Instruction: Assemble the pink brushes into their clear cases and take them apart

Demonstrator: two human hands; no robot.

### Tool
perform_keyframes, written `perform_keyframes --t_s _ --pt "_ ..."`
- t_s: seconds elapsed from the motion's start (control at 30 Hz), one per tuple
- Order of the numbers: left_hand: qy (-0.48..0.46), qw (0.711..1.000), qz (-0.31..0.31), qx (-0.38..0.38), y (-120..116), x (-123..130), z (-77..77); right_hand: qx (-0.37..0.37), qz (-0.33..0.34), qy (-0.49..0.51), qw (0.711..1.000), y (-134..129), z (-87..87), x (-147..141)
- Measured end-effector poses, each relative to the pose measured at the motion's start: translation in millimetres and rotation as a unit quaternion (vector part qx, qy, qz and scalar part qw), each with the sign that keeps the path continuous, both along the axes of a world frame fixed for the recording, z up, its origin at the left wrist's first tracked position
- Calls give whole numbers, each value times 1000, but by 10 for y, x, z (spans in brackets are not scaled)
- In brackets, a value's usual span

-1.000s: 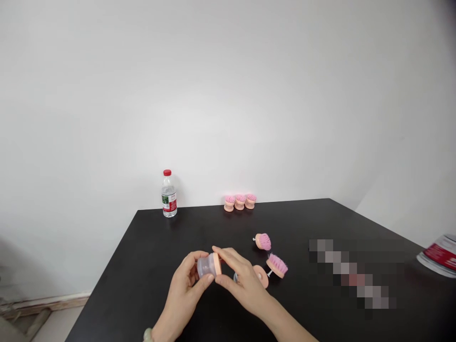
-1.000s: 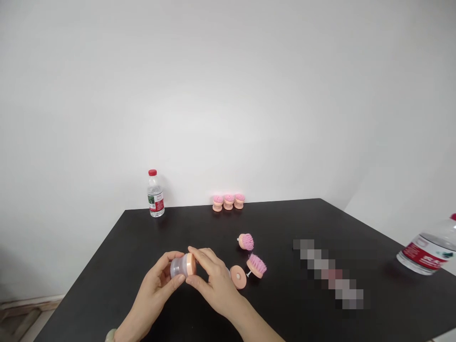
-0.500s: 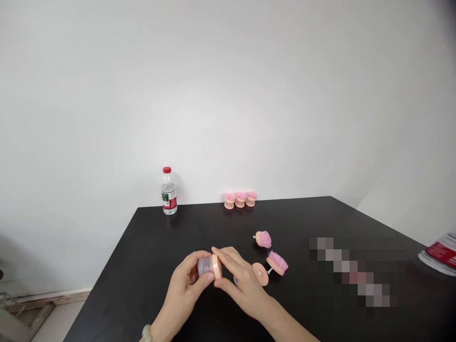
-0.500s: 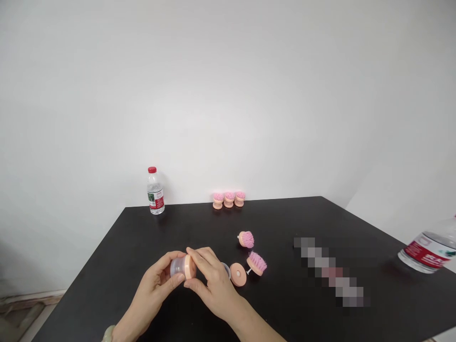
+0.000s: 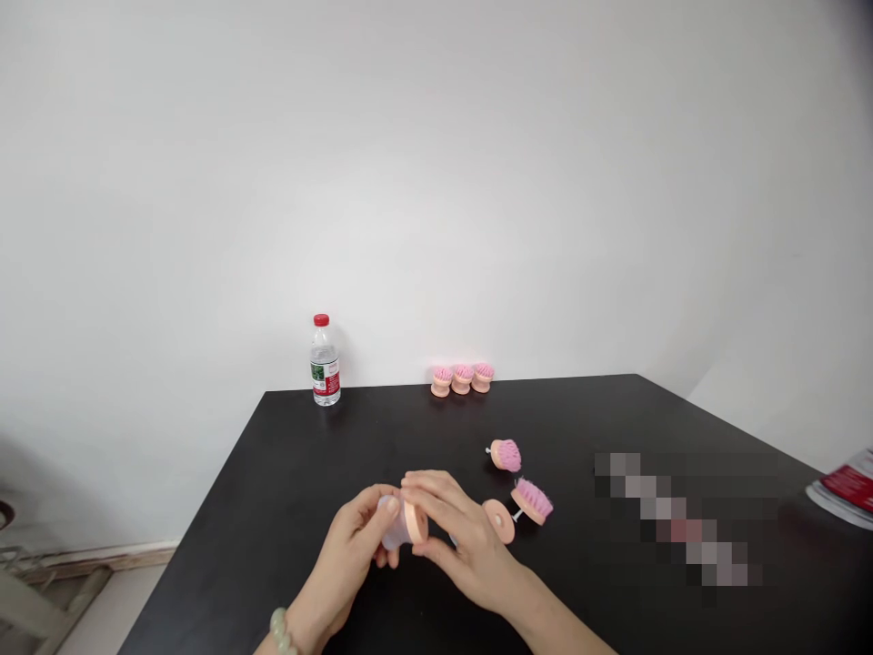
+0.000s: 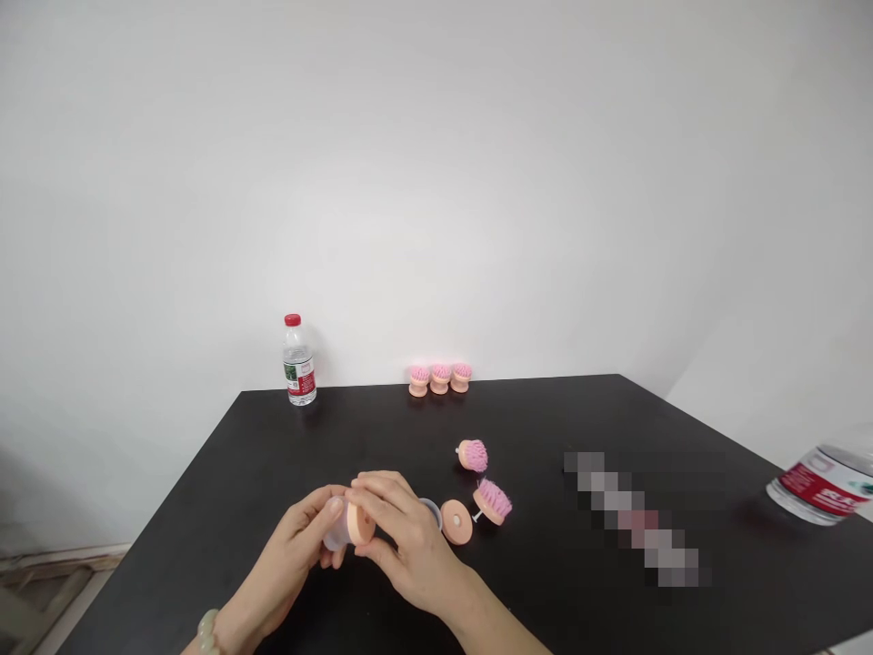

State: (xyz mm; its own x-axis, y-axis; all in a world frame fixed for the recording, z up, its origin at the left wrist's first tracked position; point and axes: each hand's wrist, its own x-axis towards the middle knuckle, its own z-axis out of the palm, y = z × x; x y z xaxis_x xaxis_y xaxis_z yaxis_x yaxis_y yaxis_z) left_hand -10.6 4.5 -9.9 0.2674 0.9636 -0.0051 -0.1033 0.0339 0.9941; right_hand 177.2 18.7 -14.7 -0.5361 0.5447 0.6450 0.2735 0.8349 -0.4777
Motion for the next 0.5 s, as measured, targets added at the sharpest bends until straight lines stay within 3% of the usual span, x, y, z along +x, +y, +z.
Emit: perform_keyframes --t_s 0.1,0.2,0.4,0.5 --pt "-13 999 -13 -29 -6 38 -7 24 21 -11 999 -4 24 -2" --pt "-4 1000 -3 -17 -8 44 -10 20 -14 -8 1000 -6 14 -20" --pt "86 987 24 133 -5 5 -63 -103 -138 17 985 -14 -25 -46" --pt "63 986 32 148 -3 10 -90 -136 -159 6 978 4 -51 -26"
